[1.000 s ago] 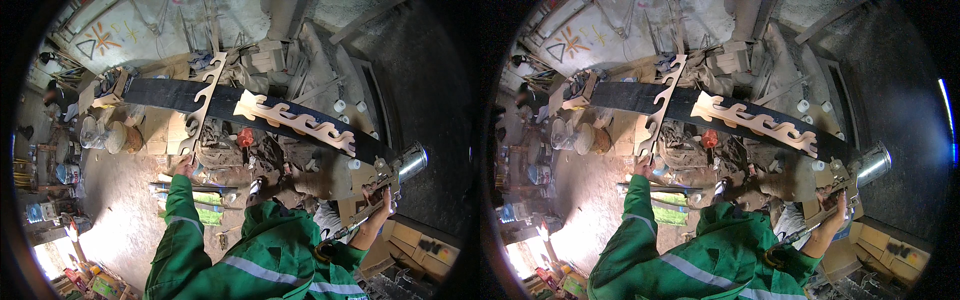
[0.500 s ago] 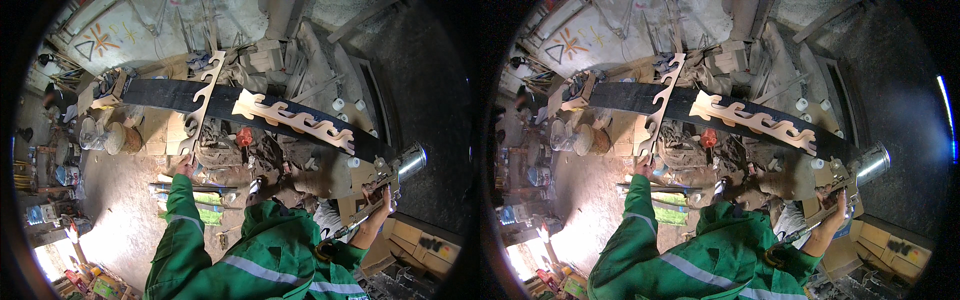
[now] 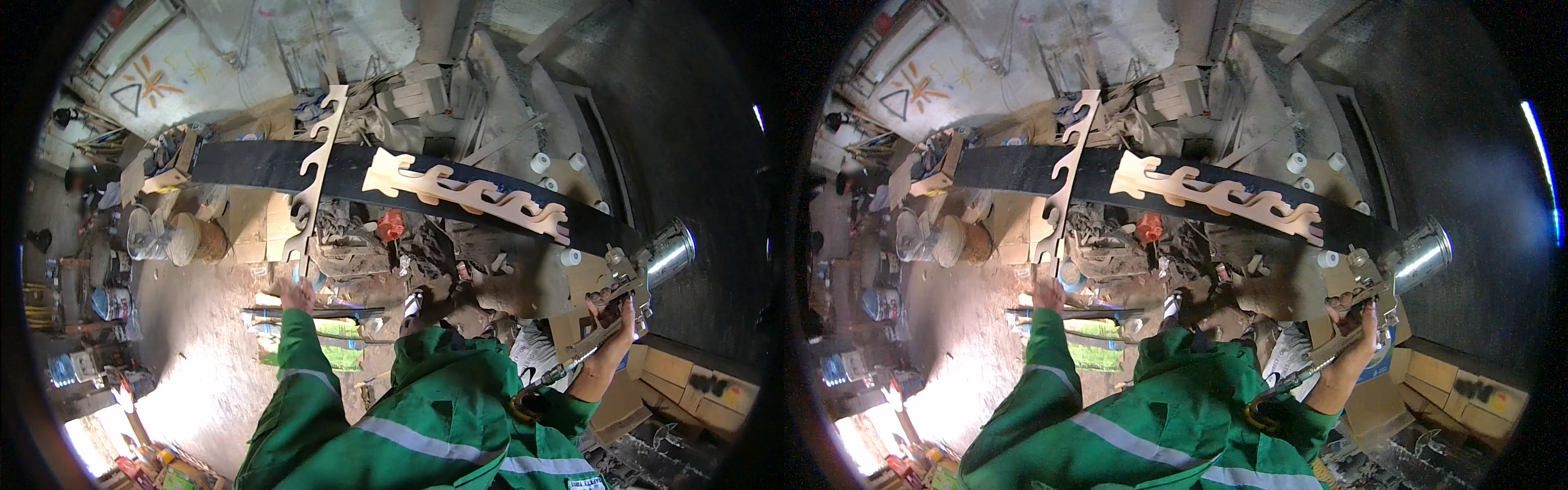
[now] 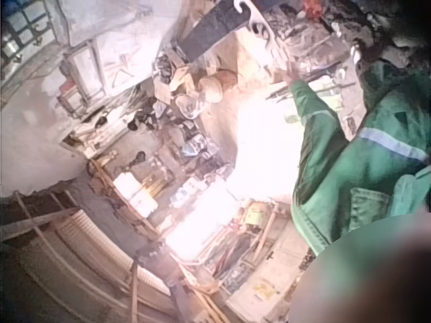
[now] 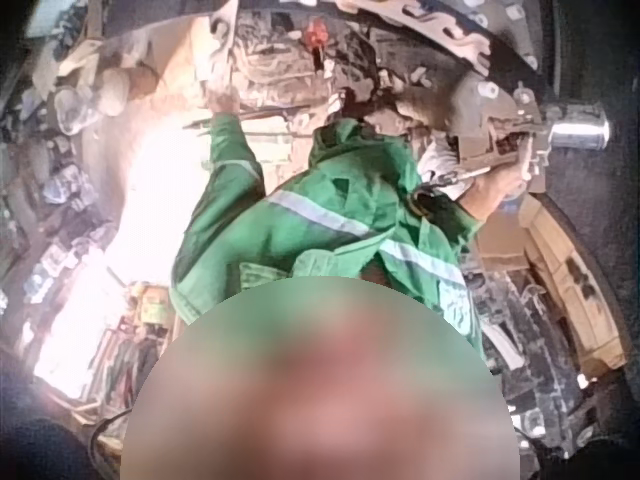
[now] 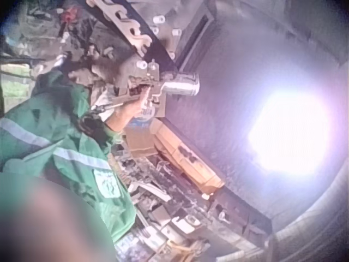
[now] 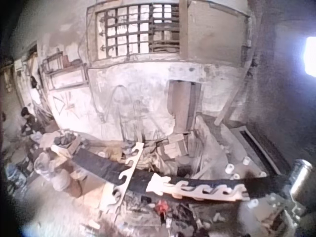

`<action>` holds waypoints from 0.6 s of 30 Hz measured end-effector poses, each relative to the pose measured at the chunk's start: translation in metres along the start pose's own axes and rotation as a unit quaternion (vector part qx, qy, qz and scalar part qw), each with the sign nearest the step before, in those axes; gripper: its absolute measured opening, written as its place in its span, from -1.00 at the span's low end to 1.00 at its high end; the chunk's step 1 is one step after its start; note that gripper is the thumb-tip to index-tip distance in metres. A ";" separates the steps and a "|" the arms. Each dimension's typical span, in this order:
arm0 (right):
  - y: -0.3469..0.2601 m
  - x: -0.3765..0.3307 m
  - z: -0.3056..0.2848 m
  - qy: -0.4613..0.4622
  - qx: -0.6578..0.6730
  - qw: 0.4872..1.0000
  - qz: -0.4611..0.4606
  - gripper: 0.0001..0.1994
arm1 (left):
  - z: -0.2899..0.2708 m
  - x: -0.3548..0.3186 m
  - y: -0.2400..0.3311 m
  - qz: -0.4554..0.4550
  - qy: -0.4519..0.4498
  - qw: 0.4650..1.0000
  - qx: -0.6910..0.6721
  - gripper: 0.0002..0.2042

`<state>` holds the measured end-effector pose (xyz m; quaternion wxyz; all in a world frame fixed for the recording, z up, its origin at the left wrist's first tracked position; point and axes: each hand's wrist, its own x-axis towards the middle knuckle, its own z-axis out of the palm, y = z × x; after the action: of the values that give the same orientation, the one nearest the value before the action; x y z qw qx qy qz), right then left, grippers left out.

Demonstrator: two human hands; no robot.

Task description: The person uses a spray gun to apply a light-colored finish to several small, irregularly shaped wooden pieces. They hold each piece in one hand, spray both sides, and place the finished pieces on a black workbench.

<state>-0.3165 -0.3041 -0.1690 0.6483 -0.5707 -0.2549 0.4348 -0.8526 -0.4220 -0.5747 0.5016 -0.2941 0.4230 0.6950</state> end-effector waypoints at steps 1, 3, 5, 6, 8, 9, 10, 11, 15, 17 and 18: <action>-0.002 0.001 -0.001 -0.004 0.010 1.000 -0.001 -0.68 | -0.012 0.006 -0.013 -0.021 0.058 0.994 -0.085 -0.60; -0.005 0.001 -0.005 -0.032 0.038 0.999 0.000 -0.68 | -0.035 0.021 -0.052 -0.009 0.210 0.971 -0.112 -0.73; -0.008 0.002 -0.008 0.009 0.034 0.999 0.003 -0.68 | -0.037 0.034 -0.103 -0.092 0.192 0.977 -0.029 -0.75; -0.008 0.003 -0.010 0.002 0.047 0.999 0.006 -0.69 | -0.020 0.044 -0.127 -0.087 0.202 0.974 0.046 -0.76; -0.010 0.005 -0.014 0.020 0.036 0.999 0.003 -0.69 | 0.033 0.045 -0.180 0.039 0.044 0.984 0.168 -0.77; -0.011 0.006 -0.017 0.015 0.045 0.999 0.004 -0.69 | 0.069 0.042 -0.184 0.096 -0.035 0.937 0.335 -0.80; -0.010 0.008 -0.019 0.035 0.051 0.998 -0.010 -0.69 | 0.114 0.037 -0.199 0.170 -0.075 0.921 0.342 -0.88; -0.010 0.009 -0.022 0.051 0.039 0.998 -0.014 -0.69 | 0.154 0.025 -0.209 0.472 -0.172 0.726 0.469 -0.93; -0.014 0.011 -0.038 0.066 0.026 0.997 -0.023 -0.68 | 0.300 -0.016 -0.191 0.618 -0.229 0.382 0.648 -0.54; -0.016 0.008 -0.049 0.091 0.022 0.995 -0.024 -0.67 | 0.349 -0.025 -0.170 0.527 -0.312 0.254 0.749 -0.26; -0.015 0.007 -0.053 0.102 -0.004 0.993 -0.056 -0.67 | 0.360 -0.028 -0.166 0.472 -0.284 0.184 0.814 -0.17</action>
<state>-0.2647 -0.3255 -0.1670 0.6918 -0.5997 -0.2204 0.3366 -0.6810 -0.0935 -0.4307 0.1244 0.7514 0.6397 0.1036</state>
